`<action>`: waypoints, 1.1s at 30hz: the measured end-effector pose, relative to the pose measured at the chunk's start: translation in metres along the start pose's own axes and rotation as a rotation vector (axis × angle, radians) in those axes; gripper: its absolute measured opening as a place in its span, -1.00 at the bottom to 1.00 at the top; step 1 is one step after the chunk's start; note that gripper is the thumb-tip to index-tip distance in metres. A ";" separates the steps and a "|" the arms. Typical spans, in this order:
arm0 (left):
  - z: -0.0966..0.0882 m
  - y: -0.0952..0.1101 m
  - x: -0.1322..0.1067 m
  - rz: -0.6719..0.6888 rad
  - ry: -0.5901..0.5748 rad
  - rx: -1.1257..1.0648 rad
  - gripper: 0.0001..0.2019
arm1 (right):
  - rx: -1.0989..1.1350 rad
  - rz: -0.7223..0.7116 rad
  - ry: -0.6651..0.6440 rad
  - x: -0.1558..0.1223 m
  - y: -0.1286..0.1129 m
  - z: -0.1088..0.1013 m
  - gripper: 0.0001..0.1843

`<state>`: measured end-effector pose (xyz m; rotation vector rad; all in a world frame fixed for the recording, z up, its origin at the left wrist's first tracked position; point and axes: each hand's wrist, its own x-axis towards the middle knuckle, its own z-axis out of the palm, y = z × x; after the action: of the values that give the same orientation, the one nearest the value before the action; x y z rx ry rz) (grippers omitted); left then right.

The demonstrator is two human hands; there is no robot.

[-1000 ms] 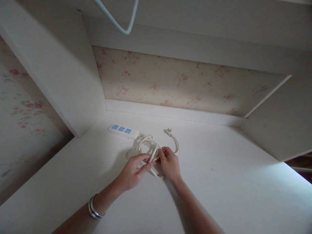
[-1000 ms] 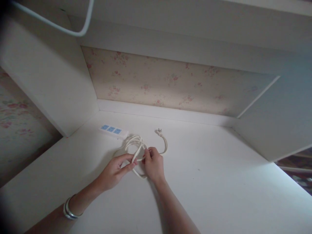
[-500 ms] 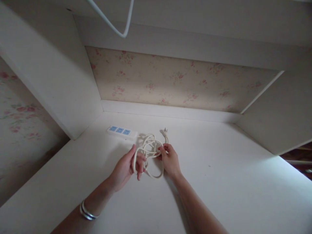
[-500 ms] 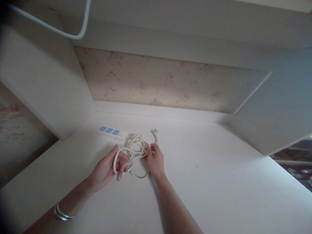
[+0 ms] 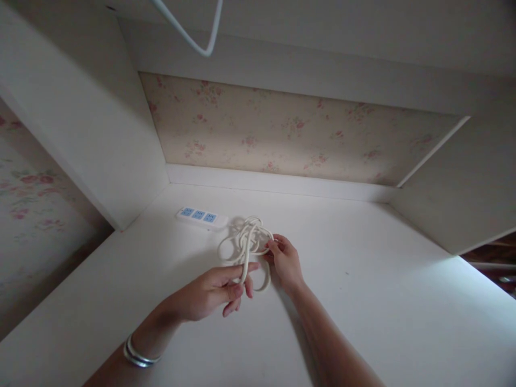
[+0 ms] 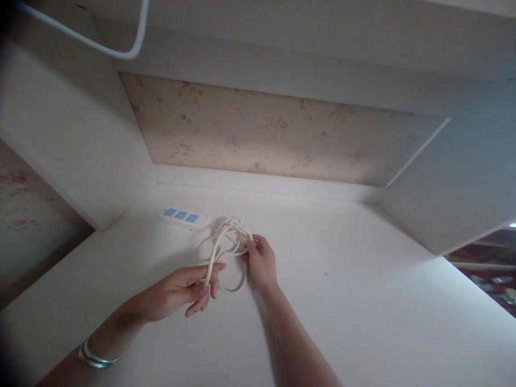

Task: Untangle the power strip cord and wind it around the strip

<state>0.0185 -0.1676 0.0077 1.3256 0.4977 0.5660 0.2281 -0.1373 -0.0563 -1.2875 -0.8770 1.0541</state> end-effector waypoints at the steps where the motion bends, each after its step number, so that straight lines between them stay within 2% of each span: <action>1: -0.001 0.001 -0.001 -0.012 -0.040 0.068 -0.61 | 0.026 0.013 -0.003 0.000 -0.001 0.000 -0.56; 7: 0.001 0.012 -0.002 -0.043 -0.316 0.350 -0.72 | 0.093 0.081 0.009 0.002 -0.002 -0.001 -0.45; 11: -0.001 0.012 0.000 0.003 -0.483 0.331 -0.72 | 0.077 0.019 -0.014 0.001 0.000 0.000 -0.55; 13: -0.002 0.007 0.001 -0.038 -0.495 0.231 -0.73 | 0.064 -0.053 -0.075 -0.001 -0.002 0.002 -0.60; 15: -0.002 0.000 0.003 -0.143 -0.360 0.045 -0.77 | 0.055 -0.123 -0.135 -0.003 -0.005 0.003 -0.64; 17: -0.003 -0.006 0.007 -0.233 -0.118 -0.204 -0.77 | 0.017 -0.181 -0.173 -0.005 -0.007 0.004 -0.66; 18: -0.004 -0.008 0.010 -0.253 0.002 -0.321 -0.73 | -0.015 -0.204 -0.185 -0.007 -0.009 0.004 -0.67; 20: -0.006 -0.011 0.015 -0.270 0.152 -0.468 -0.63 | -0.097 -0.239 -0.209 -0.010 -0.011 0.005 -0.68; 24: -0.009 -0.009 0.022 -0.298 0.222 -0.516 -0.41 | -0.274 -0.300 -0.262 -0.017 -0.015 0.006 -0.69; 27: -0.007 -0.011 0.024 -0.318 0.237 -0.504 -0.36 | -0.408 -0.358 -0.270 -0.021 -0.018 0.008 -0.70; 29: -0.006 -0.014 0.025 -0.319 0.296 -0.500 -0.44 | -0.472 -0.381 -0.268 -0.022 -0.018 0.009 -0.71; 31: -0.007 -0.017 0.026 -0.309 0.369 -0.503 -0.60 | -0.498 -0.378 -0.268 -0.023 -0.017 0.010 -0.70; 33: -0.009 -0.018 0.027 -0.303 0.394 -0.505 -0.74 | -0.483 -0.355 -0.259 -0.022 -0.015 0.010 -0.70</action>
<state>0.0350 -0.1460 -0.0124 0.6418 0.8020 0.6489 0.2133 -0.1544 -0.0392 -1.3306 -1.5658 0.7564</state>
